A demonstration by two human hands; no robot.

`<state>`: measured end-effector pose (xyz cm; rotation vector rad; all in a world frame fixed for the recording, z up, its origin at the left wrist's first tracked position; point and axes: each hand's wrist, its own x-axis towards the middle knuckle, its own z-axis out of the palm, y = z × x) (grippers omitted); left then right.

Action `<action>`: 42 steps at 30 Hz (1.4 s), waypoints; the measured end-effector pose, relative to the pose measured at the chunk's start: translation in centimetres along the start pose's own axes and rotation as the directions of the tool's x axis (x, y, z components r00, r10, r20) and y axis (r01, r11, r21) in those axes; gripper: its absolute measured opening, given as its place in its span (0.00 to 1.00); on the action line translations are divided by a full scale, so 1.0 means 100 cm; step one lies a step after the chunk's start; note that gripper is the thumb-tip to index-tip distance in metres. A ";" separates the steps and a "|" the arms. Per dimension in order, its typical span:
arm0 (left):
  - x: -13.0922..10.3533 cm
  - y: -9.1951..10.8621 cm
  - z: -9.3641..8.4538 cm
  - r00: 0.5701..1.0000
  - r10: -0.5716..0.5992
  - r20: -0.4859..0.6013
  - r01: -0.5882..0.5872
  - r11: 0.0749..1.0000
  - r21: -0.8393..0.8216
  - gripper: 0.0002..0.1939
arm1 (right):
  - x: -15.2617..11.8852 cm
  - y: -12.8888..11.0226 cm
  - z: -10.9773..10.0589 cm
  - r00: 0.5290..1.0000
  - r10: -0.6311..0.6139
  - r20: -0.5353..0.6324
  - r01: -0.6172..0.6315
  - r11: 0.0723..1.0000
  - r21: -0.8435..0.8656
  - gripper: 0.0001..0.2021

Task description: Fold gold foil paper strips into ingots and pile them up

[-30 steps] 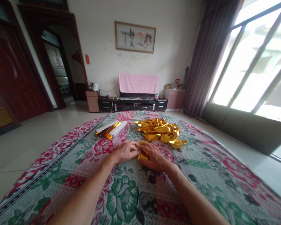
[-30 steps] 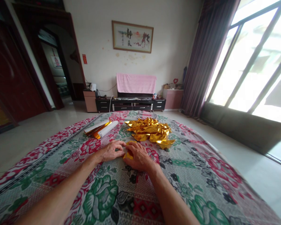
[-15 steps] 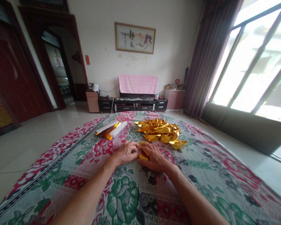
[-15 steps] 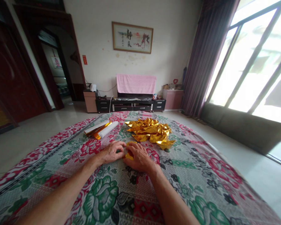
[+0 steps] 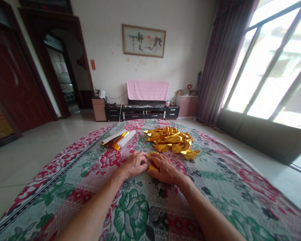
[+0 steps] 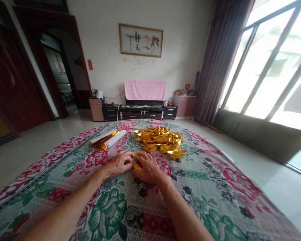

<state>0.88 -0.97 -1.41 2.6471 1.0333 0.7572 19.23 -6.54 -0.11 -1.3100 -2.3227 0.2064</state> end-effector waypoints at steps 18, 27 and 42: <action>0.000 0.004 -0.001 0.998 -0.063 -0.029 0.060 0.994 -0.089 0.03 | 0.000 -0.003 -0.003 0.999 -0.036 0.003 0.036 0.999 0.013 0.18; 0.003 -0.002 0.003 0.995 -0.100 -0.009 0.098 0.989 -0.114 0.01 | 0.000 -0.003 -0.001 0.998 -0.047 -0.045 0.050 0.997 0.059 0.07; 0.002 -0.002 0.003 0.995 -0.094 -0.018 0.092 0.989 -0.114 0.04 | 0.001 -0.002 0.007 0.988 -0.053 -0.143 0.059 0.998 0.039 0.06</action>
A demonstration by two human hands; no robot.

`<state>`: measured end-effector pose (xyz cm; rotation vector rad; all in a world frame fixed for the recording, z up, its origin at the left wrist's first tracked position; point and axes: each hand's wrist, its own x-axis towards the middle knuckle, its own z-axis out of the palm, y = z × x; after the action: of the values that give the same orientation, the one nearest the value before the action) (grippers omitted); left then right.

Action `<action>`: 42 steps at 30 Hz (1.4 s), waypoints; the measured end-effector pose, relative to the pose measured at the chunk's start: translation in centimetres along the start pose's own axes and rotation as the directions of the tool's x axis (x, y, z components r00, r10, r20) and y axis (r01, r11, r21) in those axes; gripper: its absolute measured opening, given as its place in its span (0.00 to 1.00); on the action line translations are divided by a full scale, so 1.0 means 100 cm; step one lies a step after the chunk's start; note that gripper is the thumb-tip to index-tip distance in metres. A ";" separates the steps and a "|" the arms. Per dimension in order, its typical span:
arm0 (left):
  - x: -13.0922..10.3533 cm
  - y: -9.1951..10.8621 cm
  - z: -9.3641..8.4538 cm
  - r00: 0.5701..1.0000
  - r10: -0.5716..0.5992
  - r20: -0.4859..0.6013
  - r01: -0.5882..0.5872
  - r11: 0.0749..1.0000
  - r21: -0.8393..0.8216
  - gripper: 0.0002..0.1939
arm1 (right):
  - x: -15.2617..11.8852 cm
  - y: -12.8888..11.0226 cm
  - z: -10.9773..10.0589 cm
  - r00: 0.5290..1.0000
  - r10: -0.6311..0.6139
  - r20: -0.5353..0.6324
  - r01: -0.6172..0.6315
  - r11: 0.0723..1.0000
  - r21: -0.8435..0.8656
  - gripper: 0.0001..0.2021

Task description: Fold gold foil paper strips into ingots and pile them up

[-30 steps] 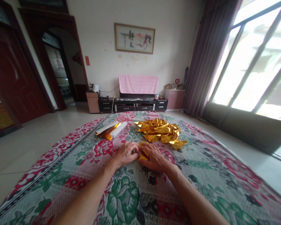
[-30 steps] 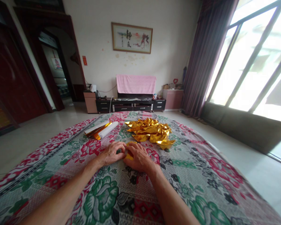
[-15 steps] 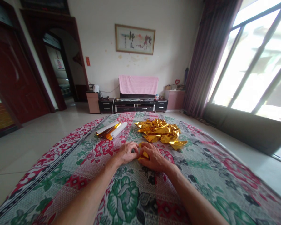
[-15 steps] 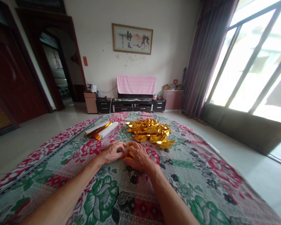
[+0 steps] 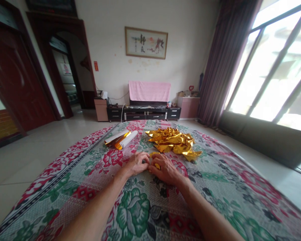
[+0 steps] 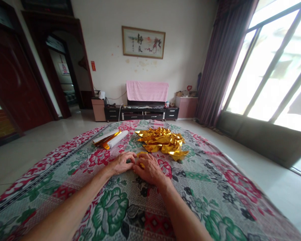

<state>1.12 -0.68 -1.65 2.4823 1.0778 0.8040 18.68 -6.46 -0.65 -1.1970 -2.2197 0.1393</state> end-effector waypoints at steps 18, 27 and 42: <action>0.003 -0.007 -0.006 0.997 -0.019 0.071 0.028 0.992 -0.123 0.04 | 0.001 0.002 0.005 0.998 0.050 0.026 -0.050 0.998 -0.032 0.04; -0.004 -0.006 -0.011 1.000 0.011 0.029 -0.006 0.988 -0.153 0.12 | 0.002 0.003 0.007 0.998 0.069 0.002 -0.068 0.997 -0.038 0.04; -0.002 0.024 -0.024 0.934 -0.357 -0.009 0.354 0.923 0.148 0.14 | 0.005 -0.022 0.005 0.977 0.210 -0.046 -0.215 0.951 -0.224 0.07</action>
<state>0.87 -2.29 1.36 2.2961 1.5737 0.6089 16.60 -7.29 0.01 -1.5548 -2.1256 -0.0444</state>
